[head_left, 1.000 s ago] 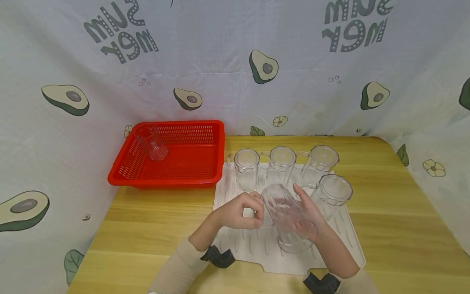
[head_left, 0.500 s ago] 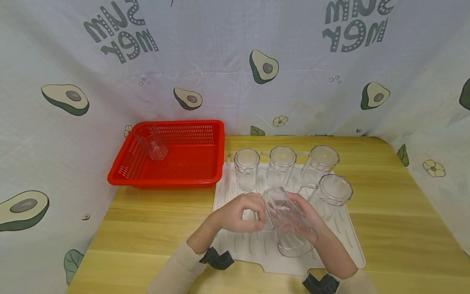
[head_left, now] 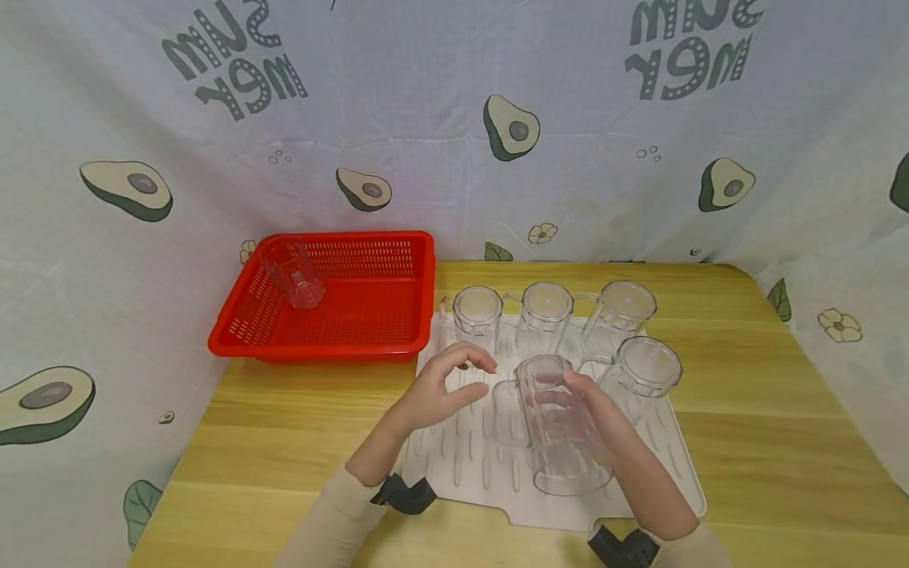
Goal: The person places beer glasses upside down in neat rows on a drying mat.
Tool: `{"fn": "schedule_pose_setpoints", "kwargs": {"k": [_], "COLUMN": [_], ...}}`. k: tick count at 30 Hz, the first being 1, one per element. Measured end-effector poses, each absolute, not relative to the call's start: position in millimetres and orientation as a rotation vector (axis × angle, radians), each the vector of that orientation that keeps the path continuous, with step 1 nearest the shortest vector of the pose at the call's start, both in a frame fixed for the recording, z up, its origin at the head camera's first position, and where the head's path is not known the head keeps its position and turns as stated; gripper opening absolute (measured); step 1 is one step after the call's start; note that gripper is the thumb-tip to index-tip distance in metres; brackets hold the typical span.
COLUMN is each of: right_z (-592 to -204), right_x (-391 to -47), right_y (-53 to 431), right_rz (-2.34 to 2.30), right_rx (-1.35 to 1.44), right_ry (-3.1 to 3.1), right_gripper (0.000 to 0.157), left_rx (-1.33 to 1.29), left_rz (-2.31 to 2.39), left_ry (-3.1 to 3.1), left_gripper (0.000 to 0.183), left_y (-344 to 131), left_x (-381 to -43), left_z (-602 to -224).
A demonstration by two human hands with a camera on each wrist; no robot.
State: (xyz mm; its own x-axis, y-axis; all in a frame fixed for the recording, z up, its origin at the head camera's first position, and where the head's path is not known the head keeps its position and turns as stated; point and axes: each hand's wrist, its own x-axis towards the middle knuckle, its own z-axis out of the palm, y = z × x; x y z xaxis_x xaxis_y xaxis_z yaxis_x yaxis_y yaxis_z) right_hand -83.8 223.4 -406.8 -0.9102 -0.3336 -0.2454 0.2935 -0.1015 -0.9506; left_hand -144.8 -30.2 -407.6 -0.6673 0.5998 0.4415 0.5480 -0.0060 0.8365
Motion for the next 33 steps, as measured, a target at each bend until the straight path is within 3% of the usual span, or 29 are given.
{"fn": "schedule_pose_setpoints", "kwargs": {"k": [5, 12, 22, 33], "right_z": [-406, -400, -392, -385], "right_x": [-80, -75, -72, -63], "right_y": [224, 223, 222, 220], "right_rz": [-2.117, -2.172, -2.260, -2.124], "right_rx": [-0.178, -0.338, -0.680, -0.790], "right_ry": [1.849, 2.033, 2.103, 2.476], "right_gripper": [0.032, 0.034, 0.059, 0.083], "left_rx": [1.218, 1.213, 1.160, 1.177], "left_rz": [1.770, 1.754, 1.726, 1.742], "left_ry": [2.229, 2.221, 2.223, 2.162], "left_gripper": [0.017, 0.015, 0.018, 0.019], "left_y": [-33, -36, -38, -37], "left_x": [-144, -143, -140, -139], "left_z": [-408, -405, -407, -410]}}
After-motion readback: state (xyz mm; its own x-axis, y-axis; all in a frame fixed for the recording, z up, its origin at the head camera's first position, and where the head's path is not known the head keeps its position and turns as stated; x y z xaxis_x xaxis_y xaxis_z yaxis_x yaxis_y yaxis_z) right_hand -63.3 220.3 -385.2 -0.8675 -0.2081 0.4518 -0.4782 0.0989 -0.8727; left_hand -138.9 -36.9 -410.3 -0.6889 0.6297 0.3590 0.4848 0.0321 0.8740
